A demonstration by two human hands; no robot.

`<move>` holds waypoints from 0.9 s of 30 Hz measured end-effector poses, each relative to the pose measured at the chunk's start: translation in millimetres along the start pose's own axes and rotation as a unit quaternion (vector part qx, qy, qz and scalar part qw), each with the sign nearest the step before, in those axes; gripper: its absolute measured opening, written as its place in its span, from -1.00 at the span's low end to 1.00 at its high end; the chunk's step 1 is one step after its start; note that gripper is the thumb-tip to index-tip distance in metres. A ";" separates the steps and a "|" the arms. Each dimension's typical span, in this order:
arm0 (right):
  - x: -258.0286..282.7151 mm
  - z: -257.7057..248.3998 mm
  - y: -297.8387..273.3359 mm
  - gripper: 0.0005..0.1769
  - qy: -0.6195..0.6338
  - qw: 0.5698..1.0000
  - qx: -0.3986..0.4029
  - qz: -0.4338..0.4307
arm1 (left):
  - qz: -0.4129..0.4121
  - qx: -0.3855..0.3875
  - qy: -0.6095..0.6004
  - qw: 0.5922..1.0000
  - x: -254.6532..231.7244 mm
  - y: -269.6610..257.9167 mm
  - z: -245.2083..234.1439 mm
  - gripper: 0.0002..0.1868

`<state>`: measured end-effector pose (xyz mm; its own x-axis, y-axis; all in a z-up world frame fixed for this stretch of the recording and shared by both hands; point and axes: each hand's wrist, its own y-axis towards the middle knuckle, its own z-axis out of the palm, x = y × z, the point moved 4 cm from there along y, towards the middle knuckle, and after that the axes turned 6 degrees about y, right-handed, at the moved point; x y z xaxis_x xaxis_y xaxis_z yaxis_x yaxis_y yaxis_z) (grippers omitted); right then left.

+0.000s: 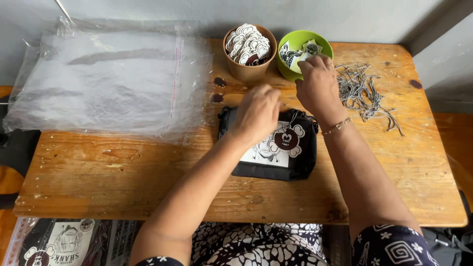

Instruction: The person places a small tag onto a black drawstring bag, then slides the bag into a clear plastic packaging bag. They smooth the plastic around the bag and fold the top edge of the plastic bag over to seal it.

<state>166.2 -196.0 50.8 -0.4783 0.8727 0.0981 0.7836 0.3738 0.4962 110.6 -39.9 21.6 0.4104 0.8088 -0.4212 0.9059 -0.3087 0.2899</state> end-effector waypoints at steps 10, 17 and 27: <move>-77.5 100.7 -0.2 -0.89 -0.006 0.996 0.070 0.045 | -0.065 -0.073 0.174 0.980 47.0 47.7 -34.4 -0.83; -50.0 66.7 -5.5 -0.79 0.007 0.988 0.146 0.054 | -0.103 -0.077 0.168 0.977 26.7 42.1 -46.5 -0.87; -57.5 68.8 -10.9 -0.79 -0.072 0.987 0.142 0.036 | -0.017 -0.087 0.162 0.983 -12.3 48.3 -23.3 -0.88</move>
<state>212.5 -228.6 -19.6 -0.3729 0.9278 -0.0092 0.9024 0.3649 0.2290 146.8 -53.1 60.8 0.3004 0.9427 -0.1454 0.8751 -0.2118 0.4351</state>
